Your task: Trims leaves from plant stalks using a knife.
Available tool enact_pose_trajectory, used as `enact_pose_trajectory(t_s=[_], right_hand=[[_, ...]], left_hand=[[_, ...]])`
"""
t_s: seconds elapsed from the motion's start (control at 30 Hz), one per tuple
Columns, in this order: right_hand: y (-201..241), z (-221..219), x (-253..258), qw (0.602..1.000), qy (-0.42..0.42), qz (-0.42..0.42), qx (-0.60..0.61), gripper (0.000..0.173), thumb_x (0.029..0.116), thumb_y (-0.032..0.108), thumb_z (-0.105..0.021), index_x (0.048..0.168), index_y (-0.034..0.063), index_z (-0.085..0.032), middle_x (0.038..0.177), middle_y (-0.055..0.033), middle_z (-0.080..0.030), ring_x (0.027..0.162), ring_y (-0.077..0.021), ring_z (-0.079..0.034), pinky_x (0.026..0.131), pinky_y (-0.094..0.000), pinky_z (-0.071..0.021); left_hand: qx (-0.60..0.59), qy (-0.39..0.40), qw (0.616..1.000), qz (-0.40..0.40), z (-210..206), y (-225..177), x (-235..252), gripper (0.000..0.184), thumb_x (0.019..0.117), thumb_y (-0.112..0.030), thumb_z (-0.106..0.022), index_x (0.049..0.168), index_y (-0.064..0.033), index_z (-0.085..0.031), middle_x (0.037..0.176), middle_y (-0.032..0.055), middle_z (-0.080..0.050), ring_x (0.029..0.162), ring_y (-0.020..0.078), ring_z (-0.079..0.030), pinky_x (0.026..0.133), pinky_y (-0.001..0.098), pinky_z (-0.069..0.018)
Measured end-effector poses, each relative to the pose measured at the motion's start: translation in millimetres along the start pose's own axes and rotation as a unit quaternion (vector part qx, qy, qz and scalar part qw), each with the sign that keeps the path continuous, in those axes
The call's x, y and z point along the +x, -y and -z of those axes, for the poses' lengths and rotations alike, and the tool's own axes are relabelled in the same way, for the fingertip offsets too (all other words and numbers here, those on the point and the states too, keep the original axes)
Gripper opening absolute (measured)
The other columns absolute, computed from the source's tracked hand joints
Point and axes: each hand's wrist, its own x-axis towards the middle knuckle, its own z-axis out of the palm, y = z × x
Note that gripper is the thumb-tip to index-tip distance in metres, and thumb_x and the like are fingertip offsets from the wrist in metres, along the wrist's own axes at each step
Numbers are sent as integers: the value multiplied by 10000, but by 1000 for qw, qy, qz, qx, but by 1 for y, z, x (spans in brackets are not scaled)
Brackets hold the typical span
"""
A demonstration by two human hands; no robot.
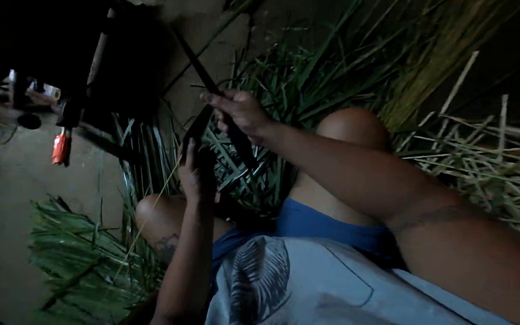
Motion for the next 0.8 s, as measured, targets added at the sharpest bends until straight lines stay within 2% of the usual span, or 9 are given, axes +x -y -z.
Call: enact_pose_trajectory(t_s=[0.17,0.27,0.37,0.43,0.5,0.57,0.63,0.73,0.8], right_hand=[[-5,5,4,999,3,2,-50,302,1017,174,-663,1273,17,-636,786,-64,-604,551,-121,-560,503,-248,-530],[-8,3,2,996,-16,-22,-81,249,1020,205,-662,1177,13,-647,747,-44,-596,549,-115,-568,512,-249,-536],[-11,4,2,994,-42,-29,-98,224,1037,205,-624,1157,18,-645,713,-37,-580,539,-119,-561,512,-270,-536],[-12,6,4,993,-62,-10,-99,201,1036,174,-611,1157,19,-654,721,-37,-589,554,-118,-565,524,-267,-530],[-8,9,4,992,-81,-1,-101,173,1037,161,-601,1129,21,-644,733,-31,-582,566,-110,-566,530,-259,-534],[1,14,5,988,-102,2,-118,167,1032,172,-606,1118,33,-640,731,-27,-577,560,-106,-567,525,-251,-535],[4,19,4,985,-117,8,-130,150,1031,177,-607,1080,40,-640,719,-22,-580,556,-107,-571,530,-257,-541],[8,22,0,981,-133,11,-137,169,1041,203,-596,1093,49,-641,730,-20,-587,560,-112,-582,534,-264,-549],[8,20,-3,979,-149,18,-139,164,1035,193,-598,1101,50,-646,722,-16,-592,560,-110,-585,539,-261,-551]], left_hand=[[-36,12,999,7,1,6,-4,512,1026,-369,-621,1466,-164,-458,1369,65,-602,1182,209,-636,974,433,-559],[-45,25,998,23,-2,3,-9,392,1041,-364,-595,1388,-202,-514,1210,-2,-643,1004,120,-655,910,349,-573],[-46,61,995,66,0,4,-14,419,1060,-379,-545,1456,-254,-489,1216,-13,-636,963,119,-651,841,320,-569],[-16,101,989,104,4,5,-24,408,1087,-419,-460,1431,-207,-512,1248,27,-667,990,148,-675,845,344,-569],[124,159,979,30,10,2,-47,409,1117,-356,-391,1420,-142,-562,1220,52,-699,935,150,-704,777,316,-598],[298,169,909,-236,26,-1,-68,288,1078,-123,-503,1318,-55,-647,1175,49,-706,934,120,-697,792,290,-611],[433,89,779,-444,50,-10,-66,267,995,-89,-631,1256,-65,-679,1266,74,-658,1117,170,-646,927,352,-572],[586,46,730,-349,71,-32,-52,441,1043,-301,-589,1425,-81,-565,1423,144,-566,1258,260,-582,1036,447,-504],[597,81,746,-283,76,-32,-49,441,1040,-330,-609,1420,-109,-569,1302,111,-650,1057,185,-677,883,381,-585]])
